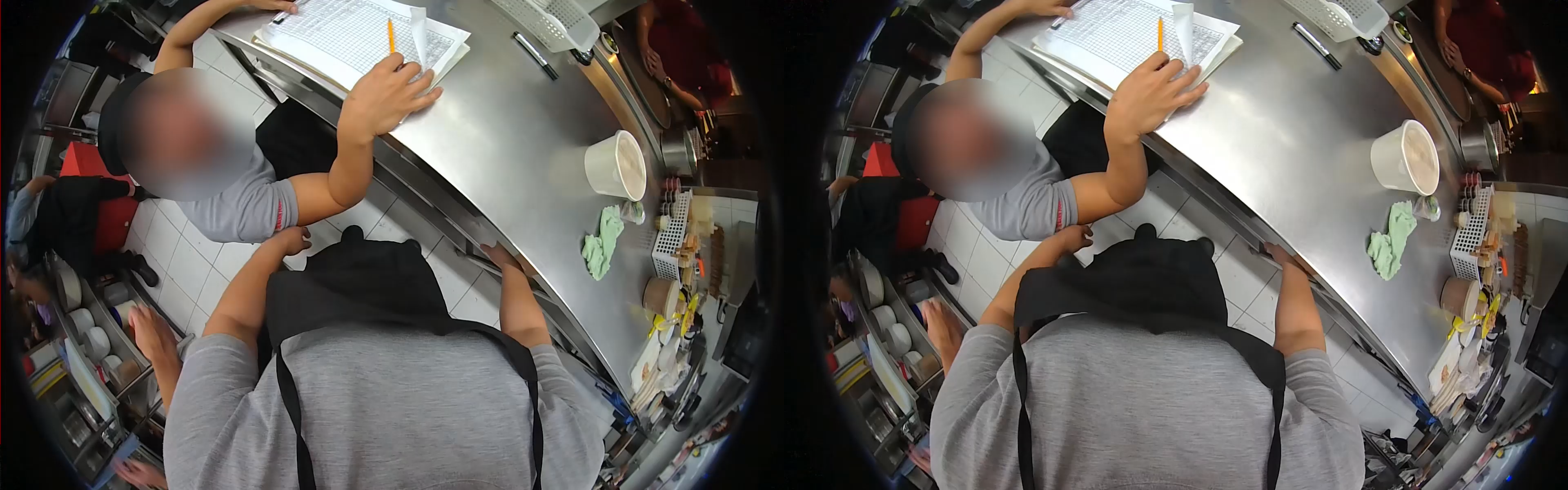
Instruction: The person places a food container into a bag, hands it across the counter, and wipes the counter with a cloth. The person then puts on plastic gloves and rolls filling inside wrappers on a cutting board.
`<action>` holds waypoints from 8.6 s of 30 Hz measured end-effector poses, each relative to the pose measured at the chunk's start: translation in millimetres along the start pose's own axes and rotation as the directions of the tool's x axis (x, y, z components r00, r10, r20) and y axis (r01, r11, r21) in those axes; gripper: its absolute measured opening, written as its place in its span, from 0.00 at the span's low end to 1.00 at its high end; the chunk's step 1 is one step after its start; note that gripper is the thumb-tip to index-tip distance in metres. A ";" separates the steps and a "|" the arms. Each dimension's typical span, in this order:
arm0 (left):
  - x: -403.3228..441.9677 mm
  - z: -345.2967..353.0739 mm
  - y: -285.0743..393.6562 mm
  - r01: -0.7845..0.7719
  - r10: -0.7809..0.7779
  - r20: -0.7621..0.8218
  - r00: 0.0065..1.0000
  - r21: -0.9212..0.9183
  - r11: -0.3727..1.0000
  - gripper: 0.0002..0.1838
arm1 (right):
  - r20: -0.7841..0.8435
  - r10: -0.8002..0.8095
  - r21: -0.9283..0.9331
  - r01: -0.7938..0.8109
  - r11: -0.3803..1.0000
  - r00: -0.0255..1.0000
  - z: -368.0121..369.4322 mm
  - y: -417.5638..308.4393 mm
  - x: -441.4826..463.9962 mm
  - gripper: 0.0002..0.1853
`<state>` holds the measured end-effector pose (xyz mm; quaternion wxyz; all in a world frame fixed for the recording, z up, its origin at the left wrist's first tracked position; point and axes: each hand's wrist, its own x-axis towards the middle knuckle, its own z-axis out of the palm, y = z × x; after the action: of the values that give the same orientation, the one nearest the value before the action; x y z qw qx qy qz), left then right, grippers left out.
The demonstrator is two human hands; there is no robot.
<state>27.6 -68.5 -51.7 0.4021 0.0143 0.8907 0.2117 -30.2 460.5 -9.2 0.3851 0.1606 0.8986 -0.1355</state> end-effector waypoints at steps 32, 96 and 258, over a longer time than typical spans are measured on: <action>31.2 112.7 259.6 -0.215 0.212 -0.041 0.976 -0.278 0.936 0.22 | -0.348 -0.031 0.323 0.151 0.934 0.937 27.5 178.4 55.5 0.21; -84.0 -178.8 494.2 -0.814 0.822 -0.227 0.523 -0.420 0.402 0.41 | -0.825 -0.506 0.232 0.968 0.101 0.251 -276.7 -18.7 -259.4 0.11; 23.0 -212.4 496.4 -0.614 0.604 -0.114 0.789 -0.207 0.762 0.27 | -0.644 -0.180 0.609 0.640 0.469 0.744 -230.3 40.9 -76.3 0.13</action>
<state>-213.3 310.1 249.6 0.2925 0.2512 0.8145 0.4336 -113.8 568.3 195.6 -0.0207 0.1140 0.8126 -0.5711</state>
